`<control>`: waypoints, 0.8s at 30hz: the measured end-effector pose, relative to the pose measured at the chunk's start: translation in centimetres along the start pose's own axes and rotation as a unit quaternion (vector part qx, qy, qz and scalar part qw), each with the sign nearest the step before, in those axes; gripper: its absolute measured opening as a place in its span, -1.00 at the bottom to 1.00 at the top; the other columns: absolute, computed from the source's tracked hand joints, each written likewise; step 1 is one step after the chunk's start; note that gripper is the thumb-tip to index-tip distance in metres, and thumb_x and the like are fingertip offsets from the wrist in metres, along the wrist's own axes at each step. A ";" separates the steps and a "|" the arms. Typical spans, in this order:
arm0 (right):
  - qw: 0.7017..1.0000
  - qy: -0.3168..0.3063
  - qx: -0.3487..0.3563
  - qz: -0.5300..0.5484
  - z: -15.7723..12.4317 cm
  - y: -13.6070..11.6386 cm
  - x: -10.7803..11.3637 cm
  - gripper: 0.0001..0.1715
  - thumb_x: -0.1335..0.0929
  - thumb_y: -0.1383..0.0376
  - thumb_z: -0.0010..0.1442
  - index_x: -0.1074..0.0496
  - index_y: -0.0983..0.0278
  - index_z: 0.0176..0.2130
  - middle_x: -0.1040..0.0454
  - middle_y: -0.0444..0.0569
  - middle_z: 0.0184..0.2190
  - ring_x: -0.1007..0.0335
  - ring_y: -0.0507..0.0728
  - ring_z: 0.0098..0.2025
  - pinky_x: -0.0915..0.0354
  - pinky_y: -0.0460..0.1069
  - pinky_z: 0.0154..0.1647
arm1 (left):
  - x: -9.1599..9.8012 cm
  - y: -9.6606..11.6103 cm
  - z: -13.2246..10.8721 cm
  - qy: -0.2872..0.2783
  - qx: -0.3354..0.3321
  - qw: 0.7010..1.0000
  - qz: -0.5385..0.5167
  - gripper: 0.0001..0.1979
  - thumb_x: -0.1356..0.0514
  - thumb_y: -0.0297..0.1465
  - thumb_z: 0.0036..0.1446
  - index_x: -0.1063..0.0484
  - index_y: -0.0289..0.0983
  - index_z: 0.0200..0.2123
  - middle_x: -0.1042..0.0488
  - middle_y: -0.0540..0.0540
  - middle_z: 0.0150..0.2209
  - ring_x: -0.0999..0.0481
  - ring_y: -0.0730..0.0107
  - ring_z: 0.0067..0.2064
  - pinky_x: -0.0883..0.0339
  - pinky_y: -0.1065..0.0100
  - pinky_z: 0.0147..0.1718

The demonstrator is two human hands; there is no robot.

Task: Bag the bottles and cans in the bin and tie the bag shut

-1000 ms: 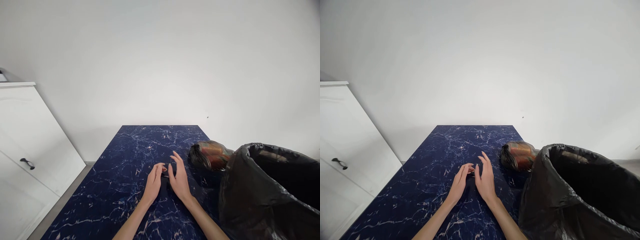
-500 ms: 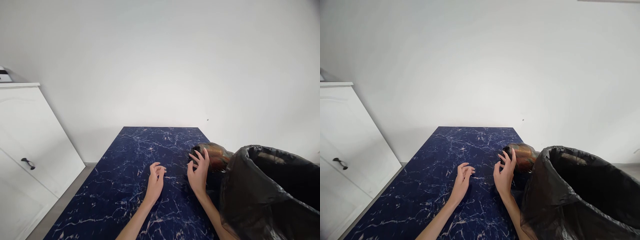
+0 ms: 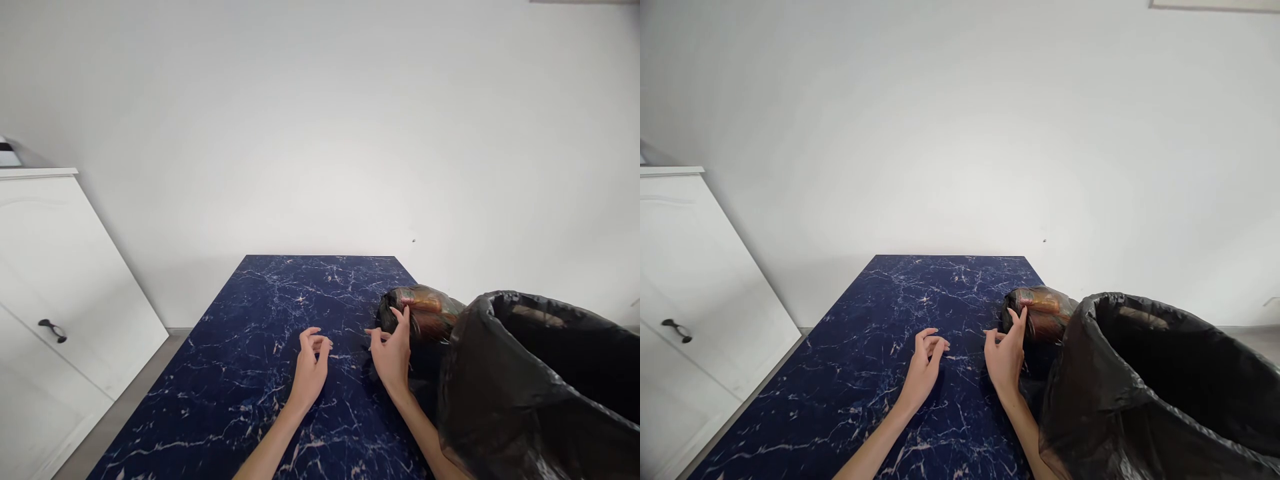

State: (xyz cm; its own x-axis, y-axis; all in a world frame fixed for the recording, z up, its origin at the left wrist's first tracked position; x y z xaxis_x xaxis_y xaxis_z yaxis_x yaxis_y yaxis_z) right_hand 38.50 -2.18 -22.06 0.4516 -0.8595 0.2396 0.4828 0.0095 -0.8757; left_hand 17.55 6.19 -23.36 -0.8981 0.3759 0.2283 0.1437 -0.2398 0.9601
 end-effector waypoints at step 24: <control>0.929 0.179 0.236 -0.223 1.5 -3.0 3.9 -0.48 -0.31 0.26 0.41 -0.31 0.35 0.29 -0.36 0.38 0.33 -0.19 0.47 0.45 -0.08 0.49 0.45 | -0.2 -0.1 0.2 0.002 -0.029 0.998 0.054 -0.70 -0.12 -0.09 0.42 -0.39 -0.18 -0.02 -0.59 -0.19 -0.08 -0.62 0.11 -0.02 -0.44 0.02 0.09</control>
Point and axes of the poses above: each hand's wrist, its own z-axis towards the middle knuckle, its own x-axis out of the back of the hand, y = z × x, the point moved 7 cm from there along z, towards the middle knuckle
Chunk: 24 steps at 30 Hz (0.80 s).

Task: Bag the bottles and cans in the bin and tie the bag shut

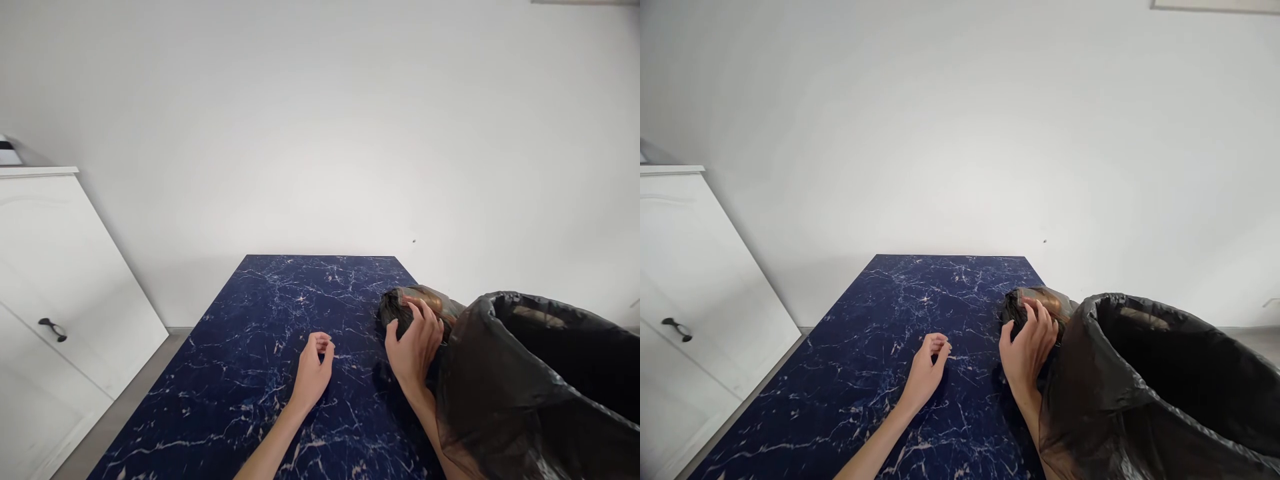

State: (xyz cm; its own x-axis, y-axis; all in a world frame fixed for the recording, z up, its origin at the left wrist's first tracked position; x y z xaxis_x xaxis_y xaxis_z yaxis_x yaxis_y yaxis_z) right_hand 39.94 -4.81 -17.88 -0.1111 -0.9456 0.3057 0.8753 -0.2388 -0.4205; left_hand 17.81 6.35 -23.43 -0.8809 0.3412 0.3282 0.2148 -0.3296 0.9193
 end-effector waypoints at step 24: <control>0.985 -0.160 -0.039 0.056 -3.4 3.4 -4.9 -0.30 -0.21 0.08 0.51 -0.15 0.32 0.47 -0.35 0.33 0.39 -0.27 0.41 0.43 -0.28 0.34 0.38 | -0.2 0.4 -0.1 -0.003 -0.032 0.999 0.034 -0.77 -0.11 -0.14 0.43 -0.40 -0.15 -0.05 -0.61 -0.15 -0.12 -0.62 0.15 -0.06 -0.47 0.07 0.04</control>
Point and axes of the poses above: each hand's wrist, its own z-axis towards the middle knuckle, its own x-axis out of the back of the hand, y = z × x, the point moved 7 cm from there along z, towards the middle knuckle
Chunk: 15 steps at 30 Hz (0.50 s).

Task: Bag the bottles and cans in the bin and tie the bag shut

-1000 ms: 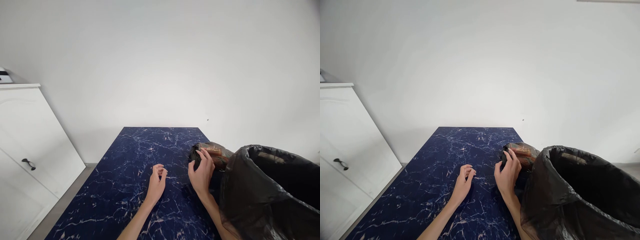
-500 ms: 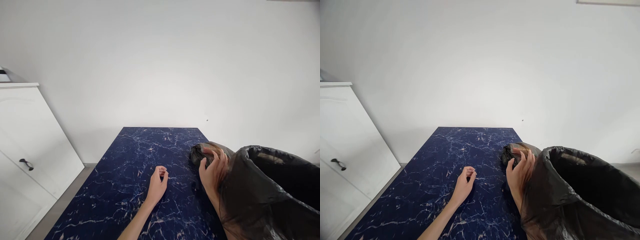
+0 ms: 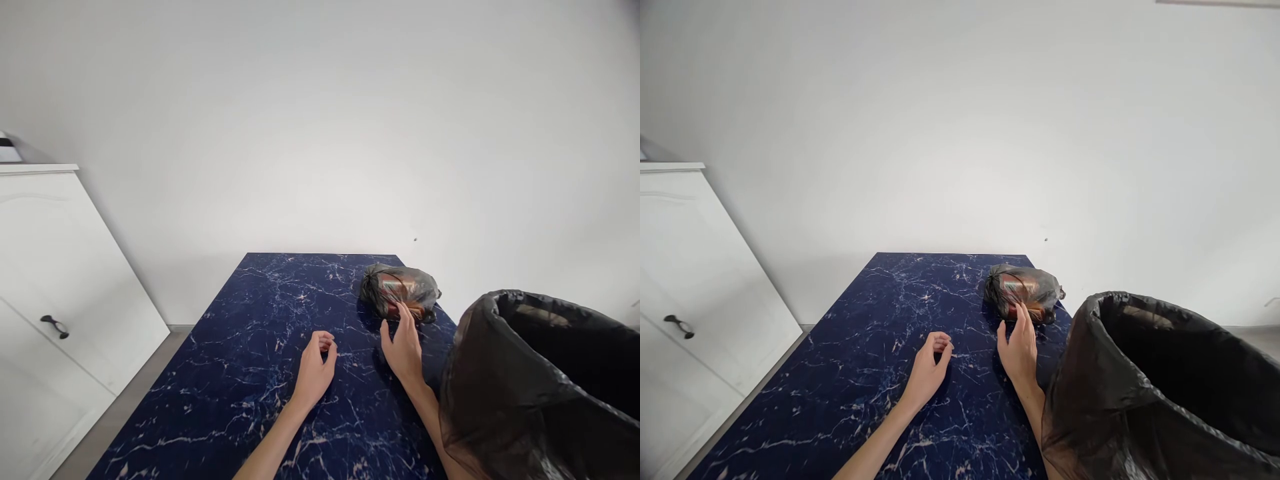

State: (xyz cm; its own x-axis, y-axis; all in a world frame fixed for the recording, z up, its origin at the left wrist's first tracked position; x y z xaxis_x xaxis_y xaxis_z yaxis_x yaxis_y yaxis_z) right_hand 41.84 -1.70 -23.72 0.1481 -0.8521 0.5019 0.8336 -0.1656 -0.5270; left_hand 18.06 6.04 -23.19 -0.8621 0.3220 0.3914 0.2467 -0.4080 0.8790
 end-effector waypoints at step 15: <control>0.985 0.042 -0.128 0.106 0.2 6.7 -1.2 -0.14 -0.34 0.00 0.36 -0.13 0.34 0.44 -0.37 0.37 0.33 -0.40 0.42 0.33 -0.39 0.31 0.26 | -0.1 0.0 0.0 0.000 -0.001 1.000 0.004 -0.79 -0.13 -0.18 0.42 -0.41 -0.16 -0.04 -0.62 -0.15 -0.12 -0.64 0.15 -0.08 -0.51 0.09 0.01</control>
Point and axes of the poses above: each hand's wrist, its own z-axis towards the middle knuckle, its own x-axis out of the back of the hand, y = z × x, the point moved 7 cm from there along z, towards the middle knuckle
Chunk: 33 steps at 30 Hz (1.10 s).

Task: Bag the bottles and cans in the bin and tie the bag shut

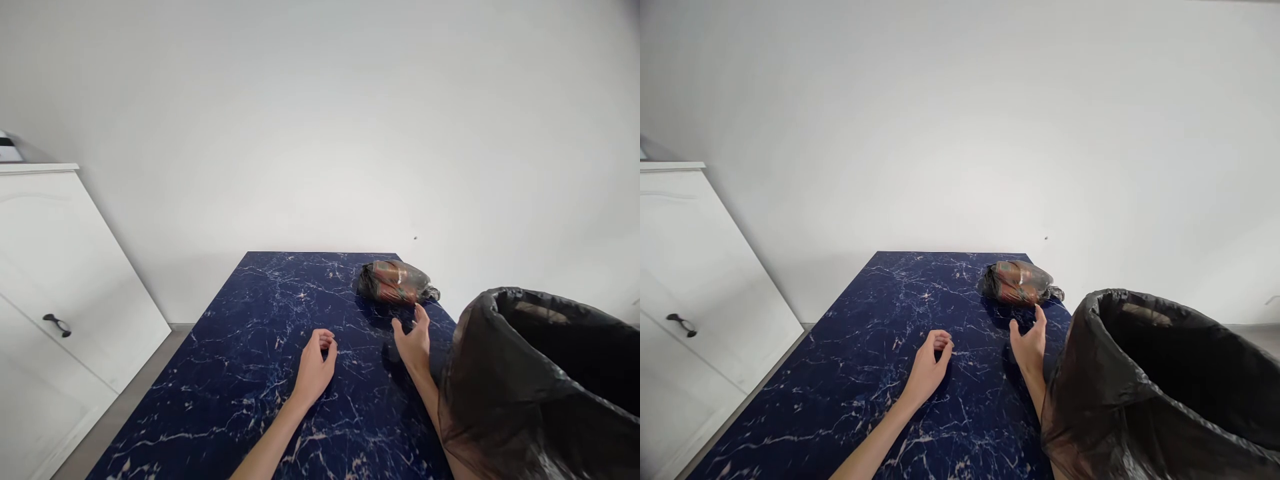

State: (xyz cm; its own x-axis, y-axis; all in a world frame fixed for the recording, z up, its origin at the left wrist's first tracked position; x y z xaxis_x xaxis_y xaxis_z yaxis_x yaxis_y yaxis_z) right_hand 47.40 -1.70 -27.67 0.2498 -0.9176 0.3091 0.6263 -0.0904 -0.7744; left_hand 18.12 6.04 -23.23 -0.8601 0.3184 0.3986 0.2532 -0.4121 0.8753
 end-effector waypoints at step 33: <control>0.932 -0.322 0.168 0.024 -7.9 -12.7 -4.2 -0.69 -0.32 0.20 0.38 -0.54 0.13 0.06 -0.66 -0.11 -0.25 -0.61 0.14 -0.27 -0.47 0.00 -0.13 | 0.9 0.2 -0.1 0.063 -0.029 0.997 0.023 -0.81 -0.12 -0.21 0.43 -0.45 -0.16 -0.05 -0.56 -0.21 -0.01 -0.57 0.04 0.10 -0.41 -0.04 0.19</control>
State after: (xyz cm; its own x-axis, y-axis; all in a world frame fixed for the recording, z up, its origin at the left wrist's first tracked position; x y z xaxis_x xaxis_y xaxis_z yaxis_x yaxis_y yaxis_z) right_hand 32.61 0.26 -23.51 0.6074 -0.4859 0.6285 0.7711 0.1706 -0.6134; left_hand 17.36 6.13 -22.77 -0.8976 0.1903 0.3976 0.2709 -0.4734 0.8382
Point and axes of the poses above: each hand's wrist, its own z-axis towards the middle knuckle, its own x-axis out of the back of the hand, y = z × x, the point moved 7 cm from there along z, towards the middle knuckle
